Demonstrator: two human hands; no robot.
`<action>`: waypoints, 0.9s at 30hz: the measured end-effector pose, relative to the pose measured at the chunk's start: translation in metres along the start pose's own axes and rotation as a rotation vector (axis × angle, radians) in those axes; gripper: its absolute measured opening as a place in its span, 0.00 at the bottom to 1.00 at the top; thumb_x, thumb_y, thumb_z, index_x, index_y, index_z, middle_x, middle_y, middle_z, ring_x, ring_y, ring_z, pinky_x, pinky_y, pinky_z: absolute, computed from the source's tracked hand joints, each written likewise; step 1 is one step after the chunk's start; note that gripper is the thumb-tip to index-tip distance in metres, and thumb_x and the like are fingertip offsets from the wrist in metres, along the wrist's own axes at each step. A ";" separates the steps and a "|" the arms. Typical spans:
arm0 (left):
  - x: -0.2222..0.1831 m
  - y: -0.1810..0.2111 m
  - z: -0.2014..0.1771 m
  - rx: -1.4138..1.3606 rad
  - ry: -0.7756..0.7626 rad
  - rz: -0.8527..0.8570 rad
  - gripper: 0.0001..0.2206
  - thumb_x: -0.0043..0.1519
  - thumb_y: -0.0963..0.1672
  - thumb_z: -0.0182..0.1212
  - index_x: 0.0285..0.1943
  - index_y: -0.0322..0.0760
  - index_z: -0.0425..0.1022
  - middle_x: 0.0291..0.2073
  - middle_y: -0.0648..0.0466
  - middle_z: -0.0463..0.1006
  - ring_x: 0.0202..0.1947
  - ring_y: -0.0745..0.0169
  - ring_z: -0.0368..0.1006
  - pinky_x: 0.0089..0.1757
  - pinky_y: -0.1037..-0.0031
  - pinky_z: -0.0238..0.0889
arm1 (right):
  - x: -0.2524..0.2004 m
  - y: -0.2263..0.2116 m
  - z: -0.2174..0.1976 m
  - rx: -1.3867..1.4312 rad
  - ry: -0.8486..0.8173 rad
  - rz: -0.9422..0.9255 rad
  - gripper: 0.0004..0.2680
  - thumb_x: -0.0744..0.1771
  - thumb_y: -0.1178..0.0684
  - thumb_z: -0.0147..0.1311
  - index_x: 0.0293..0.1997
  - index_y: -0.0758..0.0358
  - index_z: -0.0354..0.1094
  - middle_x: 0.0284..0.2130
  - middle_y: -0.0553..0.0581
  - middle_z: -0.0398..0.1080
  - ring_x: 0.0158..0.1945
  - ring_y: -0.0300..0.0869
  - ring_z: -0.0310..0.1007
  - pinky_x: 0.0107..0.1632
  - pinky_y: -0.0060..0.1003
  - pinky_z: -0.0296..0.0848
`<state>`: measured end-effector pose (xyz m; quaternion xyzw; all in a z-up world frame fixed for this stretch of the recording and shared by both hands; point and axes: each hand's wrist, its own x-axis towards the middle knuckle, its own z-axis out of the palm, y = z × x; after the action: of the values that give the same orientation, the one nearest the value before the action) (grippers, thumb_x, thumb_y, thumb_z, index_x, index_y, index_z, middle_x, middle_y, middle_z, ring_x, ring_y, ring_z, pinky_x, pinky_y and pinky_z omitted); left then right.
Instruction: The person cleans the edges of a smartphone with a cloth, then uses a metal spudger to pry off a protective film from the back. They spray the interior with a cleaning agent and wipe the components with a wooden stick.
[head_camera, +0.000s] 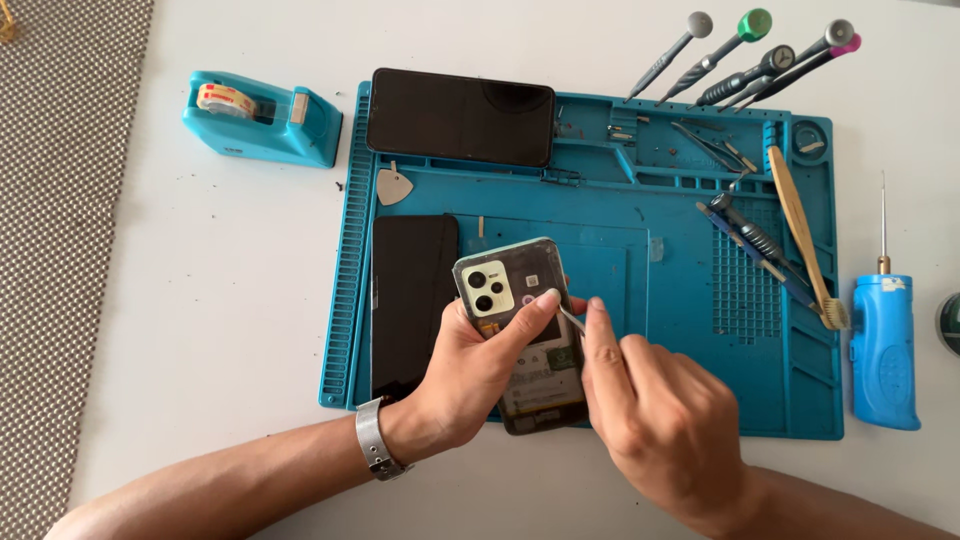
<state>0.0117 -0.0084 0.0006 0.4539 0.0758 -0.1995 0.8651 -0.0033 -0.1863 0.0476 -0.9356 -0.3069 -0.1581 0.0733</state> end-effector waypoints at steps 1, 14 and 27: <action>0.000 0.000 0.000 0.005 0.006 -0.002 0.10 0.68 0.44 0.58 0.53 0.33 0.77 0.44 0.50 0.84 0.43 0.65 0.80 0.44 0.68 0.78 | -0.001 -0.001 0.001 -0.007 -0.001 0.001 0.16 0.62 0.63 0.61 0.56 0.76 0.72 0.17 0.52 0.61 0.17 0.38 0.63 0.21 0.35 0.65; 0.002 -0.006 -0.001 0.094 0.058 0.015 0.06 0.67 0.42 0.59 0.47 0.35 0.78 0.38 0.55 0.84 0.37 0.70 0.80 0.38 0.73 0.79 | -0.004 0.003 0.015 -0.079 -0.036 -0.026 0.19 0.61 0.67 0.55 0.59 0.79 0.68 0.19 0.52 0.60 0.18 0.37 0.63 0.22 0.33 0.67; 0.002 -0.004 0.003 0.194 0.139 -0.001 0.05 0.66 0.42 0.61 0.43 0.35 0.80 0.32 0.58 0.82 0.31 0.75 0.76 0.32 0.78 0.74 | -0.004 0.001 0.020 -0.186 -0.034 -0.038 0.19 0.61 0.68 0.54 0.60 0.78 0.68 0.18 0.50 0.57 0.18 0.35 0.59 0.21 0.32 0.64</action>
<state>0.0118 -0.0135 -0.0009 0.5482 0.1164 -0.1744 0.8096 -0.0011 -0.1848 0.0278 -0.9349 -0.3098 -0.1715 -0.0222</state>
